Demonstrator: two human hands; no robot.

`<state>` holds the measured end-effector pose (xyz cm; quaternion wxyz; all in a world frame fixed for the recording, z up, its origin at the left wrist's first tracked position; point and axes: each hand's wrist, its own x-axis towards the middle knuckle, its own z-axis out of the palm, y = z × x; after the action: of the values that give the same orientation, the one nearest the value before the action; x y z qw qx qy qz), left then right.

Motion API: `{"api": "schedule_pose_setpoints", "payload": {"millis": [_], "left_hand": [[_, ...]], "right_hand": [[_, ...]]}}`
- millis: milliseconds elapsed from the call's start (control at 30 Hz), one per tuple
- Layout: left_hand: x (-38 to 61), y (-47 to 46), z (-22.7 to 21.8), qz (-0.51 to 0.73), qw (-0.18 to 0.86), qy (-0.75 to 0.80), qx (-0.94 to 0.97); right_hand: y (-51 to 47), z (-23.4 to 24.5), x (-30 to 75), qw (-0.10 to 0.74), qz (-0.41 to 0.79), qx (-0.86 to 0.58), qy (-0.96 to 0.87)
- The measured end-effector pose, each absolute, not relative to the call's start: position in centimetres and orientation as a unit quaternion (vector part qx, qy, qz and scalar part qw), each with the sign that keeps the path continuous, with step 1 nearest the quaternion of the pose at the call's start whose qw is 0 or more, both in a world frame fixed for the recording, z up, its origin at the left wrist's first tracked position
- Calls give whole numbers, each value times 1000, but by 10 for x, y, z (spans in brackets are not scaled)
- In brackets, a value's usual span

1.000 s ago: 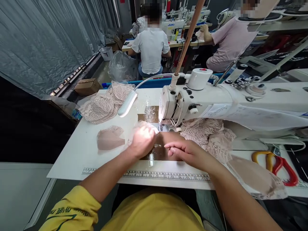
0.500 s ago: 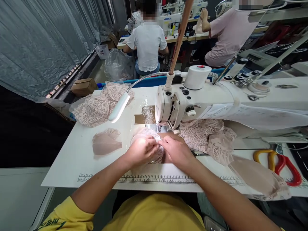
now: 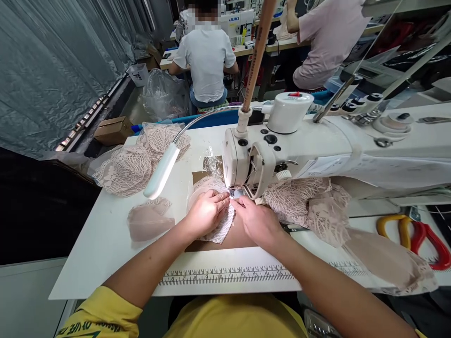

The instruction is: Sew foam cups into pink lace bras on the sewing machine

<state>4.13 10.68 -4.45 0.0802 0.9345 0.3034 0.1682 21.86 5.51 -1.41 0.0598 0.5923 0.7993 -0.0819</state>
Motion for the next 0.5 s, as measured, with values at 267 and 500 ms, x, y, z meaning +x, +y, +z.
{"api": "schedule_pose_setpoints", "payload": {"millis": [267,500], "left_hand": [[40,115,-41,134,62,309,940],[37,121,-42,136,66,298,943]], "right_hand": [[54,-19,219,37,-65,588,806],[54,-20,218,36,-62,583,809]]}}
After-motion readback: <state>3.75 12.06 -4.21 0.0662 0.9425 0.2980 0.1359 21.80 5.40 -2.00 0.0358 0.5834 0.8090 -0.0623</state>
